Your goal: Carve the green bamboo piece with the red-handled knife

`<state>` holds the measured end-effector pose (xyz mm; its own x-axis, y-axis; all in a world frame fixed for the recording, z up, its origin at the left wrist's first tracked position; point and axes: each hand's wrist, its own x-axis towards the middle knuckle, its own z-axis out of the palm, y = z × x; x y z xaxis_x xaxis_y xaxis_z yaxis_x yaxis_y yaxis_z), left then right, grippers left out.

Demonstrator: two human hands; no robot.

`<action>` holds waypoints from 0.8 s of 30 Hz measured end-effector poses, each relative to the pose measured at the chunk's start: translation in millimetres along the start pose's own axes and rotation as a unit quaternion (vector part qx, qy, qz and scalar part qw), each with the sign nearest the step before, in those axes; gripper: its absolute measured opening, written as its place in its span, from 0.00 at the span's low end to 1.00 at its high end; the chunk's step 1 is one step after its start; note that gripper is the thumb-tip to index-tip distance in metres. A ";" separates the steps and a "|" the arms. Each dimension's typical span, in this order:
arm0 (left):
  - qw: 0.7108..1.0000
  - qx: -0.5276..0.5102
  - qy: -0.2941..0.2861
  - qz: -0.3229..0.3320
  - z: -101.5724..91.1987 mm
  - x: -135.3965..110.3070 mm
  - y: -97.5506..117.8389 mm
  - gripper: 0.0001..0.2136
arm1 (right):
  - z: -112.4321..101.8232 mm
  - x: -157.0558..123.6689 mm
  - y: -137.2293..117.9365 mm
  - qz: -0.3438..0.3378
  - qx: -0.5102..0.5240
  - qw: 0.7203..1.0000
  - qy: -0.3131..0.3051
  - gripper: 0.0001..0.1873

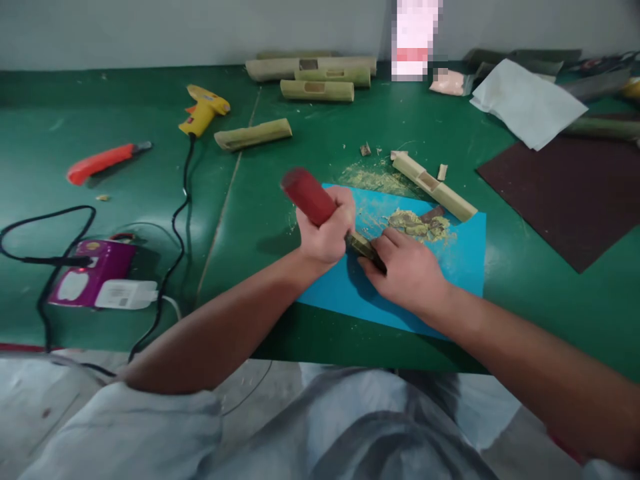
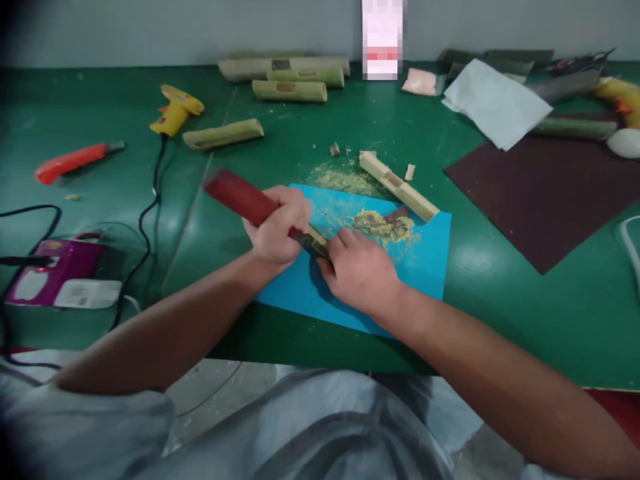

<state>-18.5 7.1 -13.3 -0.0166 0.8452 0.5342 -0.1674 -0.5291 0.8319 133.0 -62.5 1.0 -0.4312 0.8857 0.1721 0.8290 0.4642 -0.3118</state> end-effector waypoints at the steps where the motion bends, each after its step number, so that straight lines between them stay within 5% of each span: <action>1: 1.000 -0.006 0.021 0.000 1.5 0.8 -0.1 0.17 | 0.3 0.1 0.3 -0.001 -0.002 1.000 0.005 0.13; 24: 0.997 0.004 0.000 -0.080 3.3 1.5 6.0 0.18 | -4.5 1.0 -0.6 0.005 -0.011 1.000 -0.018 0.13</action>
<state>-16.3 5.0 -7.1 0.0102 0.9185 0.3953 -0.1600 -0.3888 0.9073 133.7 -62.0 5.6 -0.4346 0.8905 0.1344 0.8411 0.4547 -0.2930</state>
